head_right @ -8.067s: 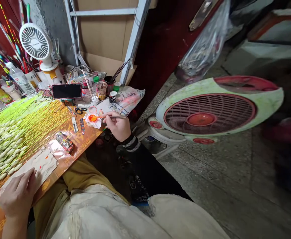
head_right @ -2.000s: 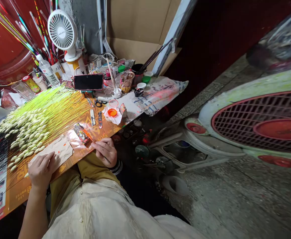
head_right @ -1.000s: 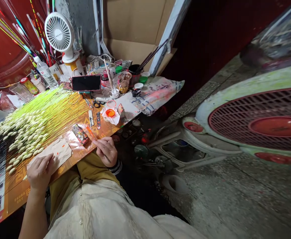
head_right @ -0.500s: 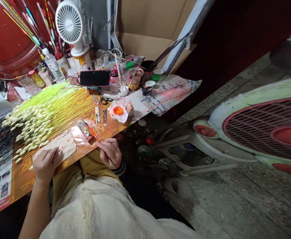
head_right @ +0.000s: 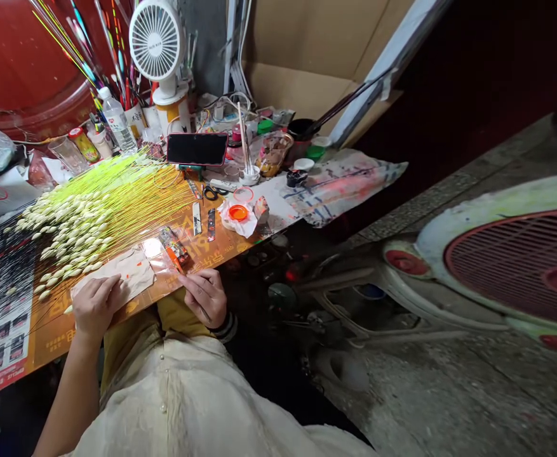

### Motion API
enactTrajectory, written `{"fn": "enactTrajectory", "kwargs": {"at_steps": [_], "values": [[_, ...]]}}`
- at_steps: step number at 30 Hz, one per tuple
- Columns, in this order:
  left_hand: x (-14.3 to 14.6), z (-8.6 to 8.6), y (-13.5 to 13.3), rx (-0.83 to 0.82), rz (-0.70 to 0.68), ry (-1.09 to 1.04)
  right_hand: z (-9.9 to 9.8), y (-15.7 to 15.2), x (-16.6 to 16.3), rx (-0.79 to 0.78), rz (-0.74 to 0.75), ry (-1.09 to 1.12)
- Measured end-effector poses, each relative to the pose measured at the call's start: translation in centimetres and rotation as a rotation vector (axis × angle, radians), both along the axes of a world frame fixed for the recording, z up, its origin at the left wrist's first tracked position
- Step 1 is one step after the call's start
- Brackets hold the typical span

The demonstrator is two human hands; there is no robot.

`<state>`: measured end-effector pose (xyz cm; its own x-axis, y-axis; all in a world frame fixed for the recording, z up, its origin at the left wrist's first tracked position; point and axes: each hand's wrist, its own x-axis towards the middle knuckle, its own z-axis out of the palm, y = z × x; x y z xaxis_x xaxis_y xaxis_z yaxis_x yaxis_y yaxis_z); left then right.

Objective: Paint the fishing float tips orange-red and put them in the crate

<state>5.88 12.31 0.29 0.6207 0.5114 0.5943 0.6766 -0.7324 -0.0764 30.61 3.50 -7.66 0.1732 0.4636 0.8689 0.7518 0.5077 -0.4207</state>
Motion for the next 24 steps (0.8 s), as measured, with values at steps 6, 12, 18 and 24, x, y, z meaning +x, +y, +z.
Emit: {"fn": "enactTrajectory", "kwargs": {"at_steps": [6,12,18,24], "values": [[-0.13,-0.17,-0.03,-0.032,0.010,-0.007,-0.25,-0.01,-0.20,-0.024,0.000,0.015],[-0.18,-0.26,-0.03,-0.030,0.013,-0.009,-0.41,-0.02,-0.23,-0.032,0.015,0.006],[-0.15,-0.20,-0.03,-0.024,0.014,-0.009,-0.32,-0.14,-0.11,-0.042,0.046,-0.004],[-0.17,-0.17,-0.02,-0.027,0.007,-0.011,-0.17,-0.08,-0.13,-0.026,0.043,0.017]]}}
